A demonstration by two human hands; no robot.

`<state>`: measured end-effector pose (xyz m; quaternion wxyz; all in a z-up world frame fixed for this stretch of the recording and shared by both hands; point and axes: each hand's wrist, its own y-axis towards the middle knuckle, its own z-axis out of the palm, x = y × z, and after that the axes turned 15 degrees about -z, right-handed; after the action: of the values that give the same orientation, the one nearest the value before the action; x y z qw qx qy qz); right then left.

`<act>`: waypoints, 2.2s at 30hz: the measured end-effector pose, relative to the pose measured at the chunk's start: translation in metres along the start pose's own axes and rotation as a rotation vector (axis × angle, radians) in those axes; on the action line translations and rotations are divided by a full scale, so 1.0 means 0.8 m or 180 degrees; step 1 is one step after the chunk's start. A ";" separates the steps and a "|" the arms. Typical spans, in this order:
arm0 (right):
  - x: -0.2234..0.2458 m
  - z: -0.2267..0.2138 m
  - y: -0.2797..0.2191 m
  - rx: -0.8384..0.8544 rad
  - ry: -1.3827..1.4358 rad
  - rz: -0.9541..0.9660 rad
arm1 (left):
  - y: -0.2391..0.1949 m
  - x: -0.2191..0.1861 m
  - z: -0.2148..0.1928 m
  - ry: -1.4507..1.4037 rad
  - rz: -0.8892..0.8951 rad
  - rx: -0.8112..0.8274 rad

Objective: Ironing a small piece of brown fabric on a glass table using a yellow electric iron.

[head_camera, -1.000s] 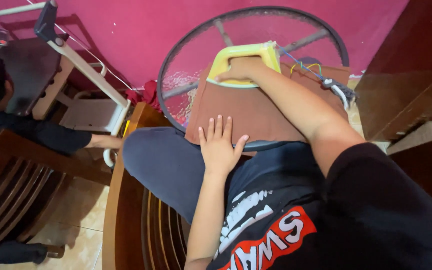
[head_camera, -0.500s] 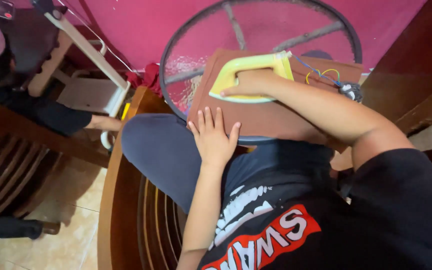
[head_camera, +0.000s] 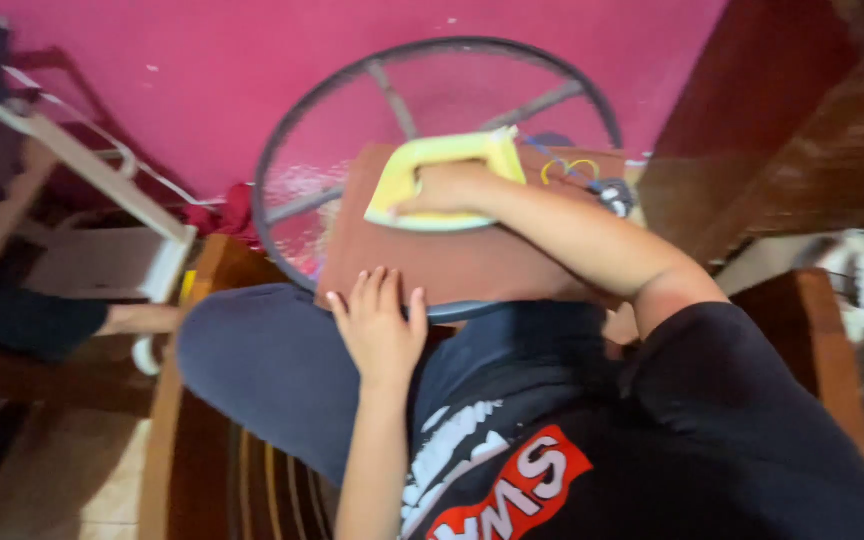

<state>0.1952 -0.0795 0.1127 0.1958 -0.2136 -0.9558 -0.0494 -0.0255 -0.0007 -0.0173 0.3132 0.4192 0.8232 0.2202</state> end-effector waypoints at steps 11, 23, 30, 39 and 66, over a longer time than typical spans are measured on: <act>0.039 0.028 -0.059 0.0187 -0.0017 -0.0257 | -0.053 0.005 -0.020 0.0070 0.0392 -0.0017; 0.039 0.024 -0.067 0.0211 -0.0134 -0.0336 | -0.047 0.010 -0.003 -0.0779 0.0625 -0.0368; 0.024 0.039 -0.056 0.0628 0.0089 -0.0461 | -0.047 -0.003 -0.018 -0.0728 0.0505 -0.0336; 0.089 0.053 -0.036 0.0503 0.0167 -0.0817 | -0.054 0.000 -0.009 -0.0701 0.0383 -0.0329; 0.046 0.007 -0.020 0.0600 0.0126 0.0396 | 0.004 -0.022 -0.054 0.0163 -0.0168 0.0973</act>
<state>0.1556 -0.0787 0.1219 0.2365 -0.2521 -0.9371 0.0487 -0.0460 -0.0183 0.0209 0.2303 0.4345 0.8656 0.0947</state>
